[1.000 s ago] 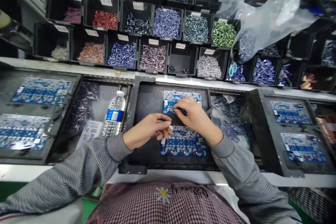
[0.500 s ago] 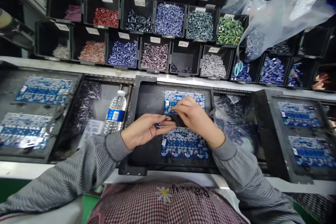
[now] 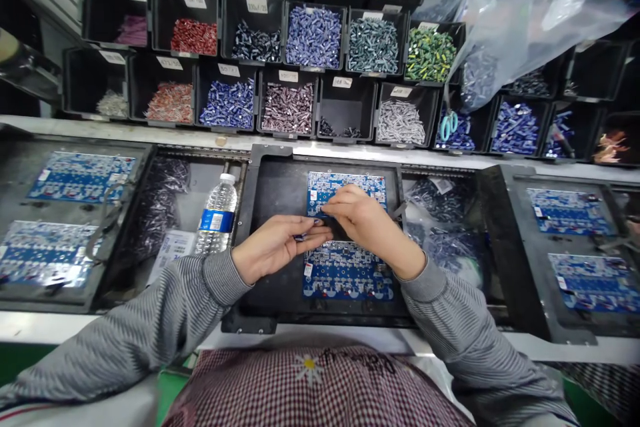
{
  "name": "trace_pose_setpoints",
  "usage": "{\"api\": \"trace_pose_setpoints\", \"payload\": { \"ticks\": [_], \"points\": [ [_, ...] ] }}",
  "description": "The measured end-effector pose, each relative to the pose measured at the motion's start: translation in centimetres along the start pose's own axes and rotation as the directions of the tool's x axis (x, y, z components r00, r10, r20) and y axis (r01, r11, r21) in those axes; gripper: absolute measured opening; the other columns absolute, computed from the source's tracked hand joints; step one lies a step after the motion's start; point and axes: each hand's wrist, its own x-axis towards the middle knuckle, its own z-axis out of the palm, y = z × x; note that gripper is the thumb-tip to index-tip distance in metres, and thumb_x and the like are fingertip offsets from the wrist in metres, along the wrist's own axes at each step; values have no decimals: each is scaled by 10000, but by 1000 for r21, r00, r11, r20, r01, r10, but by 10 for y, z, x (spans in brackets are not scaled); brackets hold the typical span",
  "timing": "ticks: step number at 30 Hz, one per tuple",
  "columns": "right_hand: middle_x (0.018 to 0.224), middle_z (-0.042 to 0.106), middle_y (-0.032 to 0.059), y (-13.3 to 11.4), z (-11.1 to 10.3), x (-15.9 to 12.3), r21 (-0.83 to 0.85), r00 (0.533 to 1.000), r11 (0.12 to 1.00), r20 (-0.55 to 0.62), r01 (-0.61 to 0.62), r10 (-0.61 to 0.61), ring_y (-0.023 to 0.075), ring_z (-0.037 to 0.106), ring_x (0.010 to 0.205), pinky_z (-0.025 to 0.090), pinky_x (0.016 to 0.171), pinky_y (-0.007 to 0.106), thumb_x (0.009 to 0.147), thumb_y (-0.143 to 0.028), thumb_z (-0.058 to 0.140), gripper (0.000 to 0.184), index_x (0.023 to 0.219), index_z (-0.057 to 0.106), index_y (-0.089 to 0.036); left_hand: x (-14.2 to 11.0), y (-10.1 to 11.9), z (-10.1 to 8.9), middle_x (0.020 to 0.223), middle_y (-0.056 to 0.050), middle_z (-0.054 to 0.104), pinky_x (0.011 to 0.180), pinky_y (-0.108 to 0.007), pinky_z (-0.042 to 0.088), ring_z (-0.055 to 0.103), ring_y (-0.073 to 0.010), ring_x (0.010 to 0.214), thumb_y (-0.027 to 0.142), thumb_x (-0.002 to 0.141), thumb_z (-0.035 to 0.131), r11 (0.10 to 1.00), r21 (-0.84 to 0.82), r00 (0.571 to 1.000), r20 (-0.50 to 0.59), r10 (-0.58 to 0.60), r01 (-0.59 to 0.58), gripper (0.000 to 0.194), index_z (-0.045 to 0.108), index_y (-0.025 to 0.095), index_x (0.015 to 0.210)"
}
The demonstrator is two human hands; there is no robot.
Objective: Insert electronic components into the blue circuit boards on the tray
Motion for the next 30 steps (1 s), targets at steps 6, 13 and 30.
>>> {"api": "trace_pose_setpoints", "payload": {
  "ticks": [6, 13, 30],
  "points": [
    [846, 638, 45, -9, -17, -11, 45, 995, 997, -85, -55, 59, 193, 545, 867, 445, 823, 366, 872, -191, 501, 155, 875, 655, -204, -2, 0, 18, 982, -168, 676, 861, -249, 501, 655, -175, 923, -43, 841, 467, 999, 38, 998, 65, -26, 23, 228, 667, 18, 932],
    [788, 616, 39, 16, -19, -18, -116, 981, 976, -82, -183, 175, 207, 531, 843, 421, 816, 368, 820, -144, 493, 147, 748, 606, -205, -4, -4, 15, 987, -158, 672, 653, -192, 488, 663, -166, 855, 35, 818, 580, 975, 211, 994, 68, -88, 72, 182, 622, 62, 993],
    [861, 637, 65, 20, -19, -24, -127, 997, 989, -40, -77, 73, 227, 523, 905, 454, 835, 423, 916, -211, 454, 223, 924, 677, -211, -3, -3, 11, 855, -82, 650, 580, -202, 376, 536, -91, 677, 141, 768, 675, 950, 305, 998, 26, 62, -67, 235, 668, 95, 998]
  ]
}}
